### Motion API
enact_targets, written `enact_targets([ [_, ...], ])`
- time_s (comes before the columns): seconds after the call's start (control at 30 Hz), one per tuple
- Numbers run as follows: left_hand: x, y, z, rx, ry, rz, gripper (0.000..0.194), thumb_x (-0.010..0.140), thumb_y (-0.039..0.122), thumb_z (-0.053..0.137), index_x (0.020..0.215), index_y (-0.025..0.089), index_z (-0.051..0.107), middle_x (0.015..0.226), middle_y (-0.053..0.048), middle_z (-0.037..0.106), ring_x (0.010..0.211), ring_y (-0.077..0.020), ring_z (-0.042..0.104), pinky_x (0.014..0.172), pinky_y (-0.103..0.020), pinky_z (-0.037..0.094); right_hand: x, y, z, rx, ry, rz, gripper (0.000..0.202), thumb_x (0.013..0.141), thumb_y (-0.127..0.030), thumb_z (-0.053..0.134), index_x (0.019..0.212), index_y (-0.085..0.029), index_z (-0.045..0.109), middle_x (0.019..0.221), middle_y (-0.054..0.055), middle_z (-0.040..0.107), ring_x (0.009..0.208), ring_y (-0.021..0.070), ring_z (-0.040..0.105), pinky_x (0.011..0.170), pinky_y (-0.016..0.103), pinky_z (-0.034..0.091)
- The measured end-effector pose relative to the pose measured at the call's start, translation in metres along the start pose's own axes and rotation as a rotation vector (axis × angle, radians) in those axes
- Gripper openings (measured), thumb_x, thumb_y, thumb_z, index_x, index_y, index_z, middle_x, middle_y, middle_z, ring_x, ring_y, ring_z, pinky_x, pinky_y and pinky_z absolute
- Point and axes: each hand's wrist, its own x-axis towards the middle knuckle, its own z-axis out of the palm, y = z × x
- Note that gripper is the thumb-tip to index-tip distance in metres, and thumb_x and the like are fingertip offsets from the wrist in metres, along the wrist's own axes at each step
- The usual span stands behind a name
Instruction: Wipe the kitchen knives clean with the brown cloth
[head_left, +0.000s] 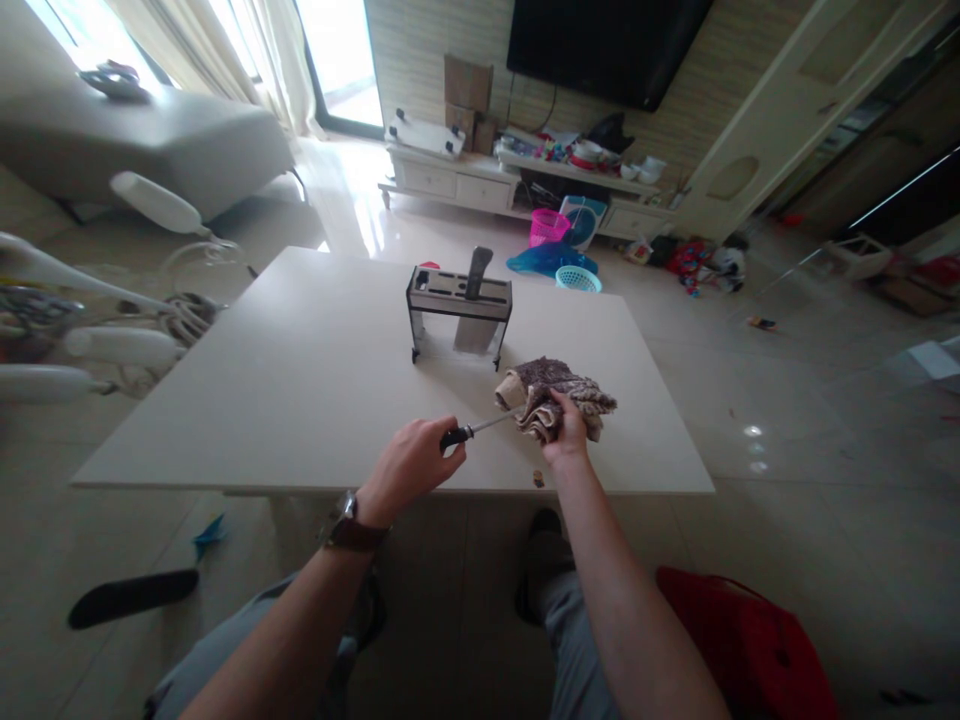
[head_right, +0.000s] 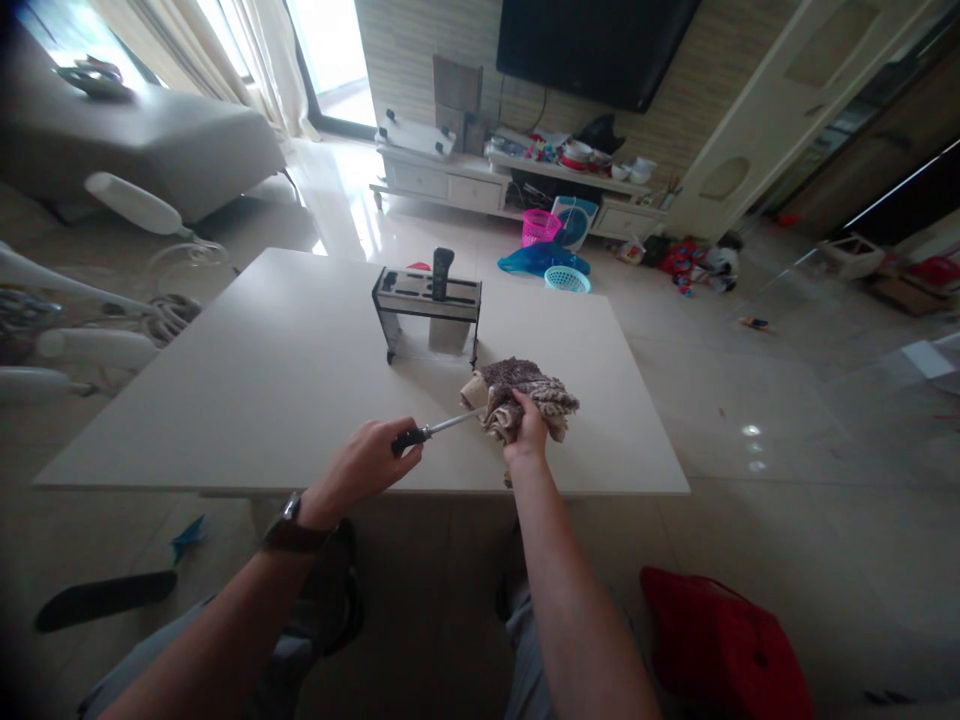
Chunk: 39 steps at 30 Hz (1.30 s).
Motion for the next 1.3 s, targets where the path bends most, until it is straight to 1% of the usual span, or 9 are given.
enact_targets([
  [0.23, 0.001, 0.002, 0.001, -0.005, -0.013, -0.003, 0.013, 0.091, 0.033, 0.059, 0.085, 0.023, 0.064, 0.072, -0.004, 0.068, 0.063, -0.0184, 0.057, 0.061, -0.031, 0.031, 0.003, 0.006, -0.003, -0.035, -0.065, 0.018, 0.014, 0.071, -0.017, 0.076, 0.085, -0.018, 0.073, 0.081, 0.000, 0.080, 0.065, 0.0153, 0.073, 0.060, 0.025, 0.062],
  [0.4, 0.001, 0.004, 0.002, 0.003, -0.012, -0.004, 0.011, 0.091, 0.032, 0.059, 0.086, 0.022, 0.063, 0.073, -0.004, 0.068, 0.064, -0.0185, 0.058, 0.062, -0.030, 0.032, -0.002, 0.008, 0.001, -0.025, -0.040, 0.035, 0.011, 0.073, -0.014, 0.075, 0.084, -0.018, 0.073, 0.079, -0.001, 0.080, 0.063, 0.0150, 0.073, 0.059, 0.024, 0.062],
  [0.6, 0.001, 0.003, 0.004, -0.006, -0.013, -0.006, 0.012, 0.091, 0.033, 0.059, 0.087, 0.022, 0.063, 0.074, -0.003, 0.068, 0.064, -0.0177, 0.058, 0.062, -0.030, 0.032, -0.008, 0.012, 0.005, -0.013, -0.068, 0.049, 0.011, 0.073, -0.011, 0.075, 0.082, -0.016, 0.072, 0.077, -0.001, 0.080, 0.062, 0.0143, 0.074, 0.056, 0.022, 0.062],
  [0.73, 0.001, 0.004, 0.005, -0.015, -0.011, -0.001, 0.013, 0.092, 0.033, 0.059, 0.086, 0.022, 0.063, 0.072, -0.003, 0.067, 0.062, -0.0174, 0.057, 0.062, -0.030, 0.032, -0.006, 0.018, 0.002, -0.042, -0.123, 0.031, 0.014, 0.072, -0.013, 0.077, 0.085, -0.016, 0.073, 0.079, 0.000, 0.080, 0.064, 0.0152, 0.074, 0.058, 0.024, 0.063],
  [0.93, 0.001, 0.006, 0.007, -0.019, -0.014, -0.012, 0.011, 0.091, 0.033, 0.060, 0.087, 0.022, 0.061, 0.072, -0.003, 0.066, 0.063, -0.0177, 0.057, 0.062, -0.030, 0.031, -0.006, 0.025, 0.002, -0.077, -0.126, 0.027, 0.016, 0.071, -0.014, 0.079, 0.085, -0.016, 0.072, 0.081, 0.001, 0.080, 0.066, 0.0146, 0.074, 0.061, 0.024, 0.063],
  [1.17, 0.002, 0.005, 0.010, -0.034, -0.006, -0.013, 0.010, 0.090, 0.032, 0.061, 0.086, 0.023, 0.059, 0.072, -0.002, 0.065, 0.064, -0.0176, 0.057, 0.063, -0.030, 0.032, -0.006, 0.030, 0.000, -0.120, -0.199, 0.018, 0.022, 0.067, -0.018, 0.082, 0.087, -0.017, 0.072, 0.085, 0.000, 0.080, 0.071, 0.0149, 0.075, 0.063, 0.025, 0.064],
  [1.3, 0.003, 0.007, 0.009, -0.041, -0.010, -0.010, 0.009, 0.090, 0.030, 0.060, 0.087, 0.022, 0.060, 0.073, -0.003, 0.066, 0.064, -0.0175, 0.057, 0.063, -0.030, 0.032, -0.006, 0.033, -0.001, -0.124, -0.200, 0.021, 0.024, 0.066, -0.019, 0.082, 0.088, -0.016, 0.072, 0.086, 0.001, 0.080, 0.071, 0.0160, 0.075, 0.062, 0.026, 0.064],
])
